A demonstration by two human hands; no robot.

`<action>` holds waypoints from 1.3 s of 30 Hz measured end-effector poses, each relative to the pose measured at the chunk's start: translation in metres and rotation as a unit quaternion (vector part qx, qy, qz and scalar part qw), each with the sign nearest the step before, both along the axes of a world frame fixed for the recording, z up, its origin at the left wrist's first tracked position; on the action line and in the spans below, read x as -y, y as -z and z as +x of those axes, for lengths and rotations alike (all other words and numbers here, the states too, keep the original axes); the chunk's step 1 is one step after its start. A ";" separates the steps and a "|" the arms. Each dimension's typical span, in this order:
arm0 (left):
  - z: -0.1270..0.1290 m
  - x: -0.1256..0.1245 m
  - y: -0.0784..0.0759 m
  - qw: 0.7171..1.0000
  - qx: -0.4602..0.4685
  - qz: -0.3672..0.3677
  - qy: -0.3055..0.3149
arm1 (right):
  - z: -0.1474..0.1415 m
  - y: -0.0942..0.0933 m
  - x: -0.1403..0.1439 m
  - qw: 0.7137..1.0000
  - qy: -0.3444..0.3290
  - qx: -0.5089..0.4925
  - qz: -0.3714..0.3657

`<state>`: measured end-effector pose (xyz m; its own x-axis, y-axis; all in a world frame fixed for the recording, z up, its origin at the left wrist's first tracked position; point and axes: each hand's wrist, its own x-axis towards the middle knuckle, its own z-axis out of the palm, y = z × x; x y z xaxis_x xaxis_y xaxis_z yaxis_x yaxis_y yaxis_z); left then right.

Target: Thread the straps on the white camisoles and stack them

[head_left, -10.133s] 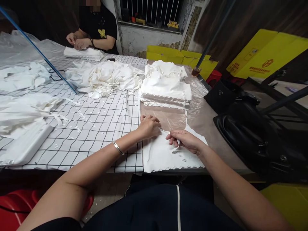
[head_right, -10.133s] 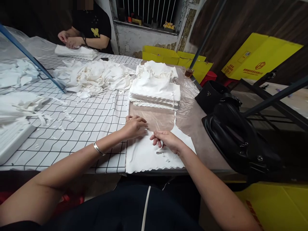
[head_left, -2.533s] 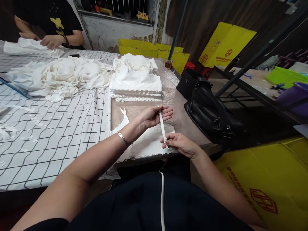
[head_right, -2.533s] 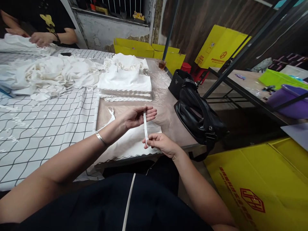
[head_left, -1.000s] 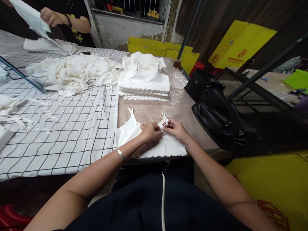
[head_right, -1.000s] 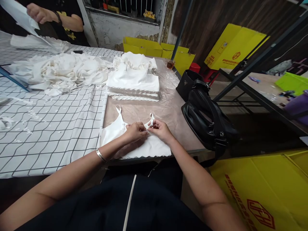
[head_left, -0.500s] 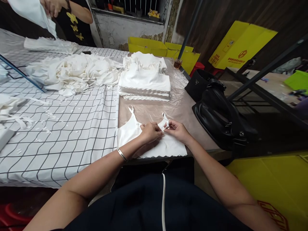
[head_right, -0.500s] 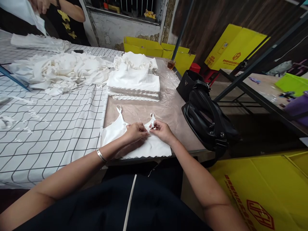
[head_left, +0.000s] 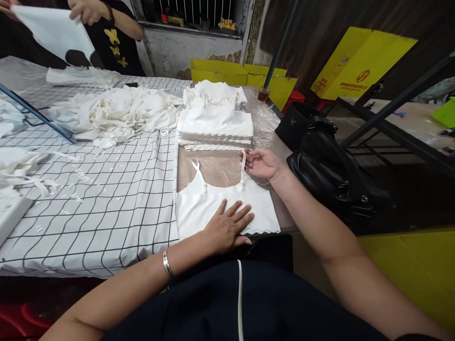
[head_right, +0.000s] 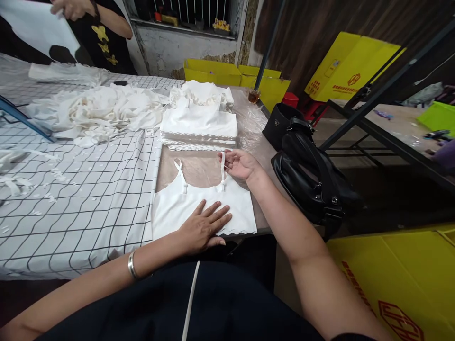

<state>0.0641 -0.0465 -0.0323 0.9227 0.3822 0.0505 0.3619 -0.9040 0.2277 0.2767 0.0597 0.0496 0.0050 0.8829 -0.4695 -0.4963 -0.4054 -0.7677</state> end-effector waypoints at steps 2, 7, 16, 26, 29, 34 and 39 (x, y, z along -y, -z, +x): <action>-0.002 -0.001 0.000 1.000 -0.007 -0.011 0.003 | 0.001 -0.005 -0.022 0.999 0.014 0.042 0.003; 0.002 -0.003 -0.003 1.000 0.005 -0.009 0.012 | -0.001 0.007 -0.056 0.978 -0.027 0.198 -0.065; -0.072 0.003 -0.023 0.938 0.127 0.057 -0.317 | 0.029 -0.013 0.011 0.785 -0.053 0.617 -0.023; -0.106 -0.004 -0.021 0.845 0.043 -0.038 -0.531 | 0.032 0.055 0.162 0.736 -0.079 0.672 0.007; -0.109 -0.009 -0.022 0.838 0.140 -0.041 -0.526 | 0.027 0.052 0.159 0.815 0.006 0.578 0.033; -0.114 -0.003 -0.029 0.824 0.228 0.156 -0.495 | 0.029 0.045 0.151 0.897 0.088 0.431 0.028; -0.090 0.012 -0.026 0.885 0.055 0.122 -0.445 | 0.041 0.059 0.152 0.851 0.088 0.517 0.004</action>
